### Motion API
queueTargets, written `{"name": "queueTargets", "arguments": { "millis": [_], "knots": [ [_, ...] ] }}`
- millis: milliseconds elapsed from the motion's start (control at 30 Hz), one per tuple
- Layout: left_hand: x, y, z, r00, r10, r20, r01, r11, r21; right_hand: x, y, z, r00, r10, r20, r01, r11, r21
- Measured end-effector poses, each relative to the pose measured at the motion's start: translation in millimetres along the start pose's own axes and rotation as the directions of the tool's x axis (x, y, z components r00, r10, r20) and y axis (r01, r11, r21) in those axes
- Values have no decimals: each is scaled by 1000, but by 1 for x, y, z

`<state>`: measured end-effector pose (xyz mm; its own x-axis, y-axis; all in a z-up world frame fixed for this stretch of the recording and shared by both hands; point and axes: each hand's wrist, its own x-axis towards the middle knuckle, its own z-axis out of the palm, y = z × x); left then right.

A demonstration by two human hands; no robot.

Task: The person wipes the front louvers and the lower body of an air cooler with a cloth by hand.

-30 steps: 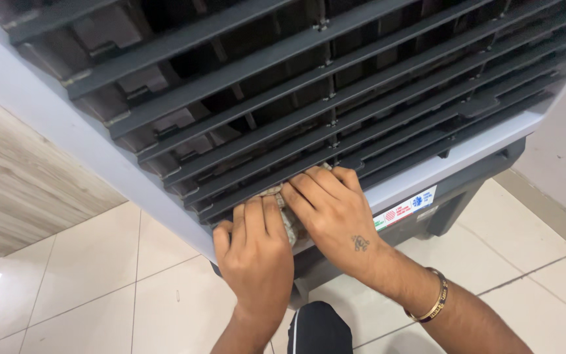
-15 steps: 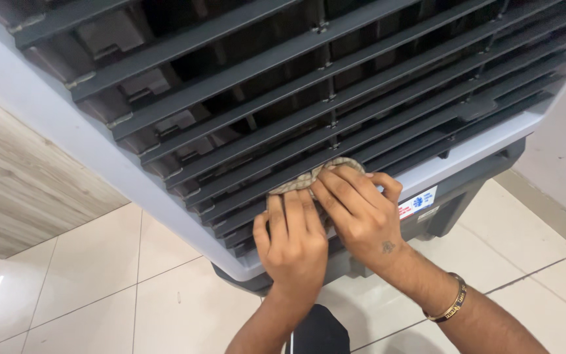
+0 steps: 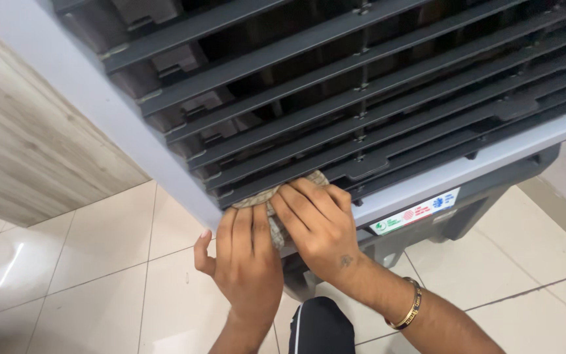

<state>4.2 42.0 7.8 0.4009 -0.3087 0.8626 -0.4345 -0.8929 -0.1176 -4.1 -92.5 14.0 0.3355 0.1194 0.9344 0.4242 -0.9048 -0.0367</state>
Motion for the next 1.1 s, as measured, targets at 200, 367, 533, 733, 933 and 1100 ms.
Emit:
{"name": "queueTargets", "arguments": {
  "millis": [200, 367, 533, 733, 933, 1100],
  "knots": [
    [3, 44, 14, 973, 70, -218, -90, 992, -84, -25, 33, -32, 986, -50, -158, 19, 981, -192],
    [11, 70, 41, 989, 106, -104, -121, 981, -154, -39, 59, -28, 995, 78, -63, -90, 972, -217],
    [19, 79, 50, 983, 98, -154, -131, 966, -223, -44, 83, -29, 995, 40, -91, -55, 983, -177],
    [31, 81, 59, 944, 165, -286, -247, 926, -284, -39, 106, -35, 980, -55, -194, 30, 991, -128],
    [28, 67, 74, 908, 190, -374, -329, 876, -352, -42, 116, -31, 970, -27, -242, 30, 999, 10],
    [24, 68, 87, 893, 181, -411, -335, 879, -341, -41, 122, -32, 979, -50, -196, 56, 998, 22]
  ]
}}
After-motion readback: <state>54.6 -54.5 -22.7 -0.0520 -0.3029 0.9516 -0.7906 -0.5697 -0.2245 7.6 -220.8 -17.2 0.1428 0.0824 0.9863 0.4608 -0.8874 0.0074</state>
